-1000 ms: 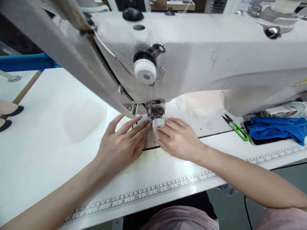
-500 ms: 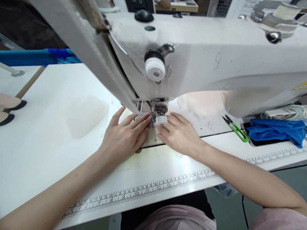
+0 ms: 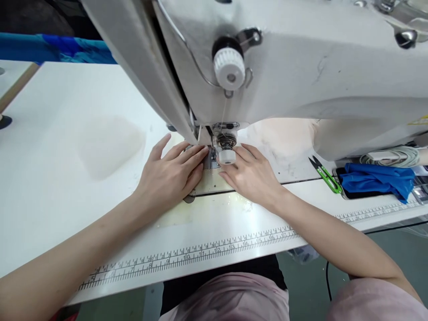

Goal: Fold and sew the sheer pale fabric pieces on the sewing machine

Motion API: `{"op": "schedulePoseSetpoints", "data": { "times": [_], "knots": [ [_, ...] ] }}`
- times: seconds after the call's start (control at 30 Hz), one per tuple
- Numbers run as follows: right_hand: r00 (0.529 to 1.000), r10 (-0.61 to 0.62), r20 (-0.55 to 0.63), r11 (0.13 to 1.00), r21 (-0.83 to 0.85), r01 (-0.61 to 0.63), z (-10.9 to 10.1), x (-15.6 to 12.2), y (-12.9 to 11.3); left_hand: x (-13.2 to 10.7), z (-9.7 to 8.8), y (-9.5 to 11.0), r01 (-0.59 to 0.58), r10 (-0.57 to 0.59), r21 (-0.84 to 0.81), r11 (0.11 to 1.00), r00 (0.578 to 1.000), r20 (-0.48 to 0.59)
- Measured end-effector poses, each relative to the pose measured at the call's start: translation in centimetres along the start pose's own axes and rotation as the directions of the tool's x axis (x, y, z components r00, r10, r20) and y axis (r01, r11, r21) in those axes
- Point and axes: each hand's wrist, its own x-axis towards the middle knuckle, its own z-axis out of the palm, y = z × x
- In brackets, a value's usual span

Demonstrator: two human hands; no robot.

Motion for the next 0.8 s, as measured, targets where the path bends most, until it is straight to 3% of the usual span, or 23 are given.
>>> {"op": "schedulePoseSetpoints", "data": {
  "times": [0.27, 0.37, 0.4, 0.47, 0.53, 0.57, 0.67, 0.8],
  "knots": [
    [0.999, 0.031, -0.025, 0.998, 0.056, -0.029, 0.1, 0.0, 0.0, -0.2, -0.4, 0.0, 0.000, 0.000, 0.025, 1.000, 1.000, -0.016],
    [0.994, 0.108, 0.003, 0.931, 0.351, -0.102, -0.5, 0.1, 0.0, -0.4, -0.7, 0.1, -0.040, 0.036, -0.032, 0.999, 0.995, -0.097],
    [0.990, 0.141, 0.032, 0.841, 0.524, -0.136, -0.9, 0.1, 0.0, -0.4, -0.9, 0.2, -0.067, 0.057, -0.087, 0.994, 0.992, -0.115],
    [0.974, 0.185, 0.132, 0.515, 0.831, -0.210, -1.7, 0.2, 0.0, -0.6, -1.6, 0.5, -0.120, 0.095, -0.292, 0.949, 0.991, -0.100],
    [0.950, 0.195, 0.243, 0.162, 0.948, -0.275, -2.3, 0.2, 0.1, -0.7, -2.3, 0.7, -0.082, 0.090, -0.574, 0.815, 0.996, -0.014],
    [0.938, 0.194, 0.287, 0.035, 0.954, -0.299, -2.5, 0.2, 0.1, -0.8, -2.7, 0.8, -0.009, 0.062, -0.694, 0.720, 0.997, 0.051],
    [0.920, 0.176, 0.349, -0.165, 0.932, -0.322, -2.4, 0.2, 0.2, -1.0, -3.5, 0.8, 0.262, -0.054, -0.851, 0.454, 0.962, 0.268],
    [0.919, 0.112, 0.377, -0.266, 0.903, -0.338, -1.5, 0.0, 0.3, -1.1, -3.7, 0.7, 0.366, -0.102, -0.879, 0.304, 0.930, 0.352]
  ]
}}
